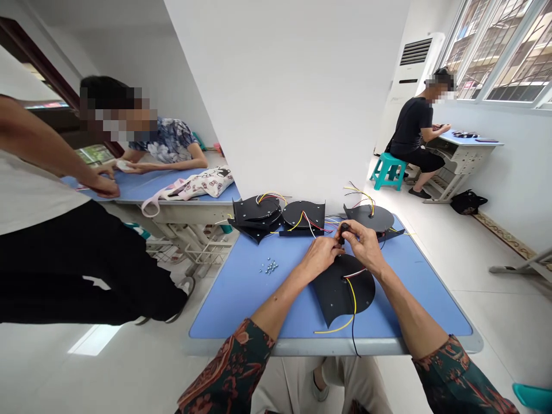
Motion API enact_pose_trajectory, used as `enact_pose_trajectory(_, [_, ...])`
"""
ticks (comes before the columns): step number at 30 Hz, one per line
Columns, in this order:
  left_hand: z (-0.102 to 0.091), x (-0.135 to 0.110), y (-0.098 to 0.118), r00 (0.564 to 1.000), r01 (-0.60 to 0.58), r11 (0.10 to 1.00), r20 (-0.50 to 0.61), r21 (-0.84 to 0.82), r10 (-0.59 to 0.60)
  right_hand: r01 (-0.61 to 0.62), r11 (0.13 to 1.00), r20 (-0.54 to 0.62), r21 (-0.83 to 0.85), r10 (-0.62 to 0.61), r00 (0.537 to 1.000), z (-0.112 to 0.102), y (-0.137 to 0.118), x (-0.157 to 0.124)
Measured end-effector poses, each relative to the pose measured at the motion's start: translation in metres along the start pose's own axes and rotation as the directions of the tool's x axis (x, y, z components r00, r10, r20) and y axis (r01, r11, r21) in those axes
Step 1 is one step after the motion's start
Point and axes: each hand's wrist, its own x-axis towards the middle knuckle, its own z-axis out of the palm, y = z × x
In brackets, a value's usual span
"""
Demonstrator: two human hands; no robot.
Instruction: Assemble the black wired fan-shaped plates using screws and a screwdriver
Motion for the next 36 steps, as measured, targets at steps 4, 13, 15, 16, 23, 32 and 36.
enact_pose_trajectory(4, [-0.001, 0.0, -0.001, 1.0, -0.015, 0.999, 0.0, -0.034, 0.015, -0.036, 0.998, 0.029, 0.061, 0.034, 0.999, -0.001, -0.004, 0.0])
enact_pose_trajectory(13, [0.001, -0.001, 0.001, 1.0, 0.003, 1.0, -0.018, -0.015, -0.003, -0.024, 0.993, -0.18, -0.117, 0.003, 0.984, -0.003, -0.001, 0.0])
enact_pose_trajectory(15, [0.0, 0.0, 0.001, 1.0, 0.008, 0.999, -0.009, -0.051, -0.009, -0.002, 0.997, -0.11, -0.074, -0.007, 0.994, -0.004, -0.001, -0.001])
enact_pose_trajectory(16, [-0.001, 0.0, 0.0, 1.0, 0.01, 0.997, -0.001, -0.073, -0.01, 0.011, 0.999, -0.071, -0.046, -0.014, 0.997, -0.004, -0.002, -0.002])
enact_pose_trajectory(23, [-0.001, 0.001, 0.0, 1.0, 0.026, 0.995, 0.017, -0.093, -0.025, 0.073, 0.995, -0.051, -0.067, -0.077, 0.996, -0.001, -0.012, -0.003])
enact_pose_trajectory(32, [-0.003, 0.0, 0.001, 1.0, 0.027, 0.997, 0.01, -0.077, -0.026, 0.041, 0.994, -0.111, -0.104, -0.053, 0.992, -0.004, -0.004, -0.001])
enact_pose_trajectory(36, [-0.002, 0.0, -0.001, 1.0, 0.01, 0.993, 0.011, -0.117, -0.009, 0.002, 1.0, -0.078, -0.011, -0.003, 0.997, -0.007, -0.002, -0.002])
